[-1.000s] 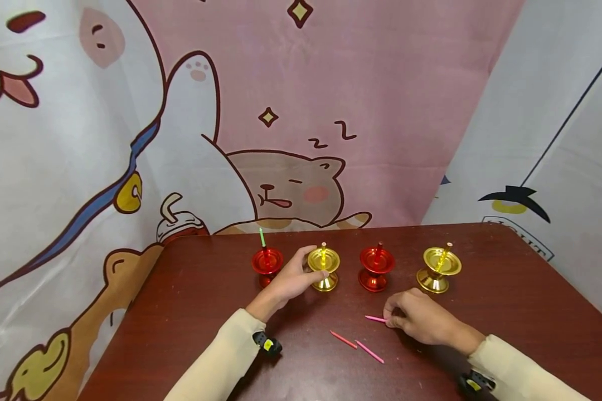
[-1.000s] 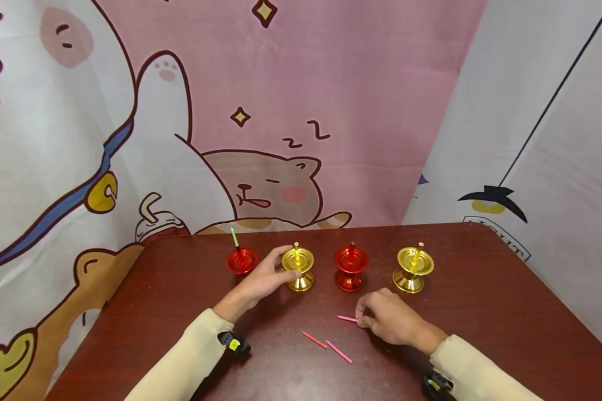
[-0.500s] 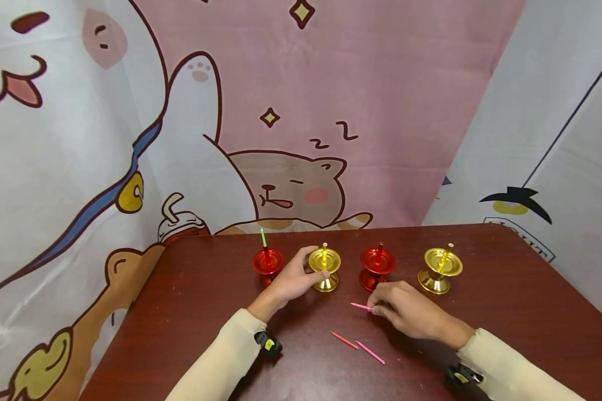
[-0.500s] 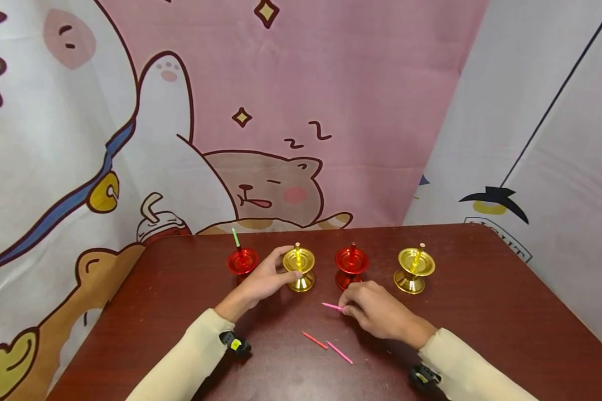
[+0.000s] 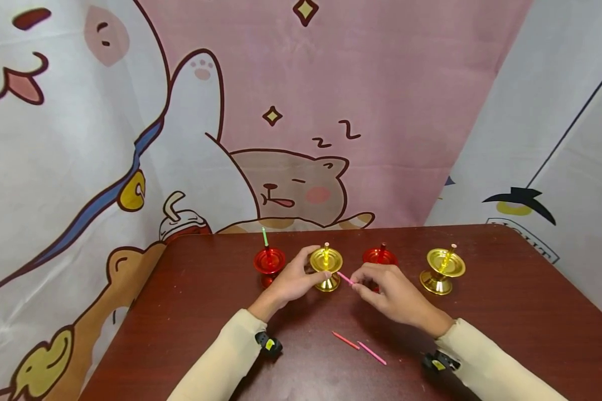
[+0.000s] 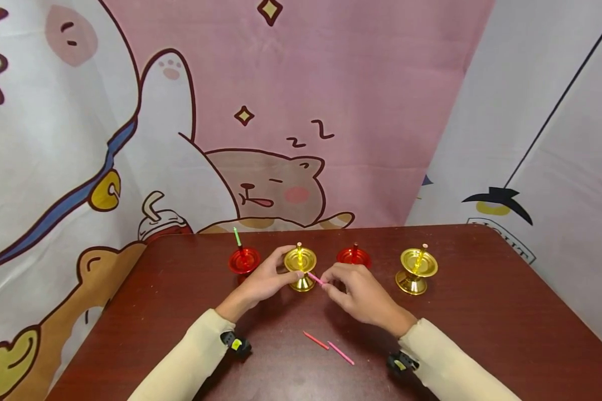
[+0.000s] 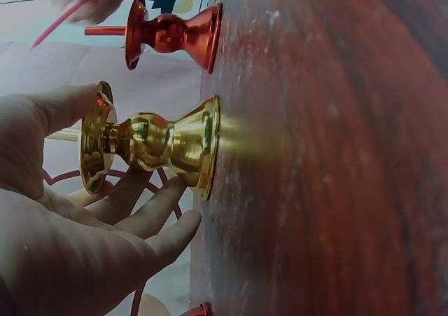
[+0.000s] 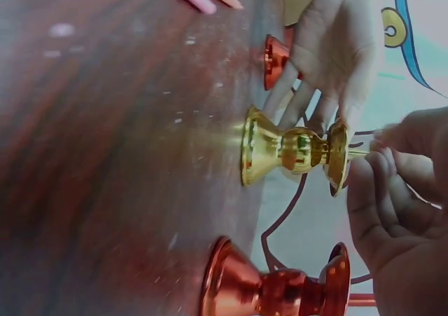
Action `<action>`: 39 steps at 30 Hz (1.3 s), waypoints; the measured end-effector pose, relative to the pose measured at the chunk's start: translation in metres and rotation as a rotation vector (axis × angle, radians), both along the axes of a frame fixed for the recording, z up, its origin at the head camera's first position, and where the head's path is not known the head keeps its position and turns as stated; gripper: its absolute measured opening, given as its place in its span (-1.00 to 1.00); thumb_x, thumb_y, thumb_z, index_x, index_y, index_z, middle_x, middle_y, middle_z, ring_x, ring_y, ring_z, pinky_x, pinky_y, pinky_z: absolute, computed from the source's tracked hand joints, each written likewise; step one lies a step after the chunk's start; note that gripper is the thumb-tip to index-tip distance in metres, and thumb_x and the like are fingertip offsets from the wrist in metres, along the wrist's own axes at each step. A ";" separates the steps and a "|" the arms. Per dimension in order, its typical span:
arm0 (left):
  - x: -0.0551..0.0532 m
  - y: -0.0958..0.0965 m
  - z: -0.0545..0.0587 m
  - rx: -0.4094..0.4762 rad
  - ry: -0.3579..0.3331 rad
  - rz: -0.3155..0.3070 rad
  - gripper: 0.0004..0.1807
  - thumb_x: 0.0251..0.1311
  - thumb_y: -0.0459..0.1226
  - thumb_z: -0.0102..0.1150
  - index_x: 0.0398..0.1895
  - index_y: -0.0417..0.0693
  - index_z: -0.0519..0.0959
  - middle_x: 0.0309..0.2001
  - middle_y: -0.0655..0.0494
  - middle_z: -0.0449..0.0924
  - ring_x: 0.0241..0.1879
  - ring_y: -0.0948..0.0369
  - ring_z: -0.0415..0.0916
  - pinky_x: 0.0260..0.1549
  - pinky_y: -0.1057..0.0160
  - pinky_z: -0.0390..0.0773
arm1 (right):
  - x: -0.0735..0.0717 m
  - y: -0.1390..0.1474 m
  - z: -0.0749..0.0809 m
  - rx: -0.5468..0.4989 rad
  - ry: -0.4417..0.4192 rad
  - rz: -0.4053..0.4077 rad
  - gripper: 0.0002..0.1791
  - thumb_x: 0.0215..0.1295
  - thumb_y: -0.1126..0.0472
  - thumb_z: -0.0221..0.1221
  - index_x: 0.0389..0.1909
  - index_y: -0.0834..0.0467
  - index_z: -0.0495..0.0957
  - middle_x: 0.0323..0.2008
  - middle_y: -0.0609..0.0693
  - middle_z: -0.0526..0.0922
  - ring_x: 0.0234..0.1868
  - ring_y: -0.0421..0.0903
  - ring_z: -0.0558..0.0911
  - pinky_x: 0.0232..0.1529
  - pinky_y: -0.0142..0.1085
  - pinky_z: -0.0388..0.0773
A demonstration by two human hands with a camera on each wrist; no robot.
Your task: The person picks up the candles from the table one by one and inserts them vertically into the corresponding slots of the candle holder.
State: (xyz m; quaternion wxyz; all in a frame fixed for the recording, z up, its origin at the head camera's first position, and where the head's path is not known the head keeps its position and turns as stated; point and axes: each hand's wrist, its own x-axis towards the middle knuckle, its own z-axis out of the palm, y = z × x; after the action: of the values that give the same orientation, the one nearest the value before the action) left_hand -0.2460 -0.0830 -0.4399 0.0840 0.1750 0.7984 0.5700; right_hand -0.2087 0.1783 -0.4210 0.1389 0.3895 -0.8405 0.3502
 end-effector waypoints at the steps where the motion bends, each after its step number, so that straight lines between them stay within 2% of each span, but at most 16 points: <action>1: 0.000 -0.001 0.000 0.010 0.002 -0.006 -0.25 0.46 -0.29 0.43 0.60 -0.20 0.30 0.45 -0.23 0.51 0.38 -0.15 0.55 0.38 -0.15 0.53 | -0.002 -0.002 0.000 -0.022 0.004 -0.017 -0.76 0.37 0.43 0.46 -0.18 0.01 0.73 -0.31 -0.21 0.70 -0.30 -0.30 0.61 -0.29 -0.21 0.69; 7: -0.002 -0.003 -0.002 0.056 -0.010 -0.036 -0.28 0.48 -0.32 0.40 0.59 -0.20 0.30 0.45 -0.22 0.51 0.39 -0.15 0.55 0.36 -0.10 0.55 | -0.016 -0.014 0.005 -0.108 -0.008 -0.100 -0.88 0.41 0.39 0.44 -0.16 0.12 0.77 -0.28 -0.10 0.78 -0.29 -0.23 0.64 -0.31 -0.29 0.63; 15: -0.005 -0.005 -0.005 0.118 -0.040 -0.068 -0.30 0.50 -0.37 0.35 0.60 -0.20 0.29 0.47 -0.22 0.48 0.42 -0.15 0.51 0.37 -0.05 0.55 | -0.036 -0.036 0.012 -0.216 -0.029 -0.117 -0.88 0.38 0.46 0.41 -0.20 0.20 0.73 -0.32 -0.09 0.78 -0.31 -0.20 0.72 -0.28 -0.33 0.69; 24: -0.006 -0.003 -0.006 0.142 -0.058 -0.074 -0.30 0.50 -0.38 0.34 0.60 -0.19 0.28 0.47 -0.22 0.48 0.41 -0.14 0.52 0.37 -0.04 0.54 | -0.049 -0.052 0.027 -0.332 -0.098 -0.172 -0.96 0.46 0.36 0.42 -0.17 0.24 0.74 -0.26 0.00 0.83 -0.30 -0.10 0.76 -0.24 -0.42 0.64; 31: -0.006 -0.004 -0.006 0.135 -0.074 -0.067 -0.30 0.49 -0.36 0.36 0.59 -0.18 0.29 0.46 -0.19 0.47 0.42 -0.14 0.52 0.37 -0.05 0.55 | -0.054 -0.057 0.028 -0.302 -0.072 -0.196 -0.94 0.50 0.33 0.39 -0.14 0.27 0.74 -0.23 0.00 0.81 -0.26 -0.09 0.72 -0.20 -0.39 0.60; 34: -0.006 -0.003 -0.005 0.136 -0.078 -0.067 -0.30 0.49 -0.37 0.36 0.59 -0.17 0.29 0.45 -0.19 0.48 0.41 -0.14 0.53 0.37 -0.06 0.54 | -0.056 -0.057 0.026 -0.282 -0.058 -0.200 -0.98 0.49 0.36 0.39 -0.16 0.23 0.74 -0.24 -0.01 0.80 -0.26 -0.09 0.68 -0.21 -0.34 0.58; 39: -0.005 -0.003 -0.004 0.136 -0.072 -0.068 -0.30 0.48 -0.38 0.36 0.58 -0.19 0.30 0.44 -0.19 0.48 0.40 -0.14 0.53 0.37 -0.06 0.55 | -0.057 -0.059 0.025 -0.277 -0.058 -0.204 -0.91 0.50 0.39 0.37 -0.19 0.14 0.73 -0.25 -0.04 0.79 -0.23 -0.08 0.66 -0.20 -0.29 0.56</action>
State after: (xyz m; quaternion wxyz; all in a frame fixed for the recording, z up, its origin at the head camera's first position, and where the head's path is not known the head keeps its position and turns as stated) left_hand -0.2512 -0.0860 -0.4443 0.1197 0.1868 0.7479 0.6256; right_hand -0.2654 0.1197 -0.3958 0.2016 0.2689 -0.8231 0.4577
